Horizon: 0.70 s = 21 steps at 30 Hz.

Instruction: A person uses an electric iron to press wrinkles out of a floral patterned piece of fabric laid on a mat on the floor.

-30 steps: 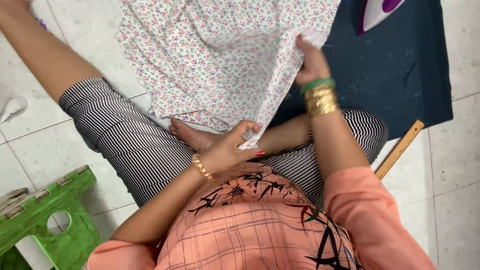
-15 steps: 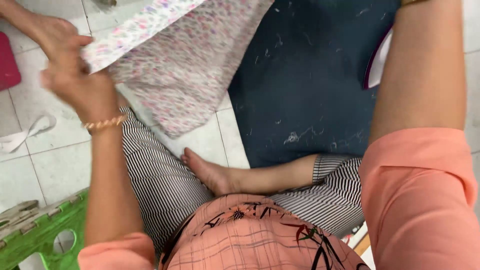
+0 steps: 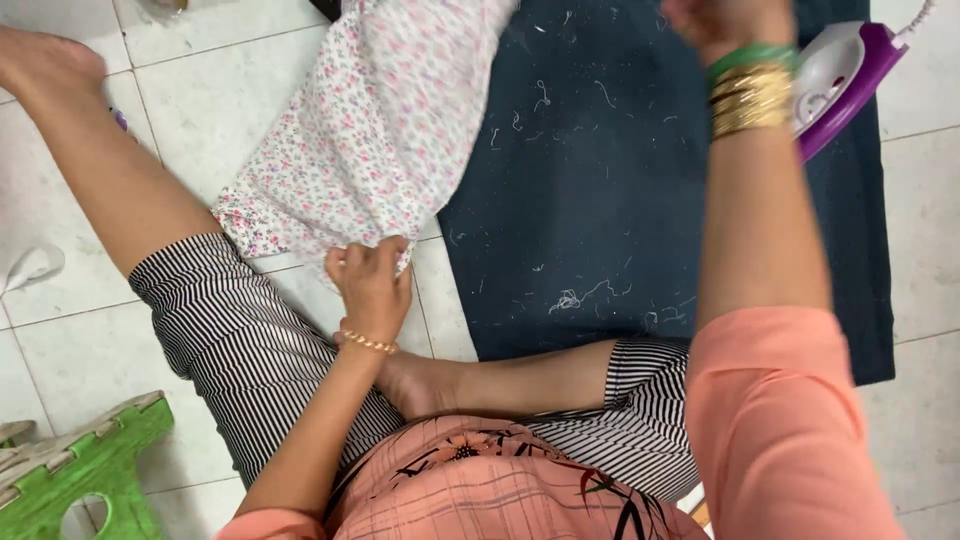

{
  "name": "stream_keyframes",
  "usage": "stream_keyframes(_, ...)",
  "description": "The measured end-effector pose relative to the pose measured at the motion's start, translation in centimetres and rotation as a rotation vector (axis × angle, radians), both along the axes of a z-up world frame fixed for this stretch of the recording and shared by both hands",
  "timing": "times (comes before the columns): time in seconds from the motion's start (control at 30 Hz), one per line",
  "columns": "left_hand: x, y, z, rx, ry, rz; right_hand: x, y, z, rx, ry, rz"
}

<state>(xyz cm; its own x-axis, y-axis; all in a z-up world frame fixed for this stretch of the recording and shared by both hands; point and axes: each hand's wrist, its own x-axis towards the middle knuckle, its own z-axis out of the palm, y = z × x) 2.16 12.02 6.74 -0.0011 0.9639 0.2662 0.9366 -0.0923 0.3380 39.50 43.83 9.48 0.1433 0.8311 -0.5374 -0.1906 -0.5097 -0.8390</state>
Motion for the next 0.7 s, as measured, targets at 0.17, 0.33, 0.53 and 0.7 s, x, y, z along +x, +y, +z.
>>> stream_keyframes(0.17, 0.5, 0.1, -3.1, -0.071, -0.023, 0.016, -4.5, -0.5, -6.8, 0.002, -0.108, 0.093)
stream_keyframes(0.33, -0.2, -0.6, -3.5, -0.108, -0.036, 0.026, -7.1, 2.7, -14.7, 0.017, -0.379, 0.074)
stream_keyframes(0.53, -1.8, -1.3, -3.0, -0.096, -0.025, 0.065, -10.6, 4.8, -20.8, 0.1, -1.115, 0.062)
stream_keyframes(0.7, -1.1, -2.6, -2.4, -0.142, -0.064, 0.007, -8.6, 5.1, -22.9, 0.211, -1.243, -0.01)
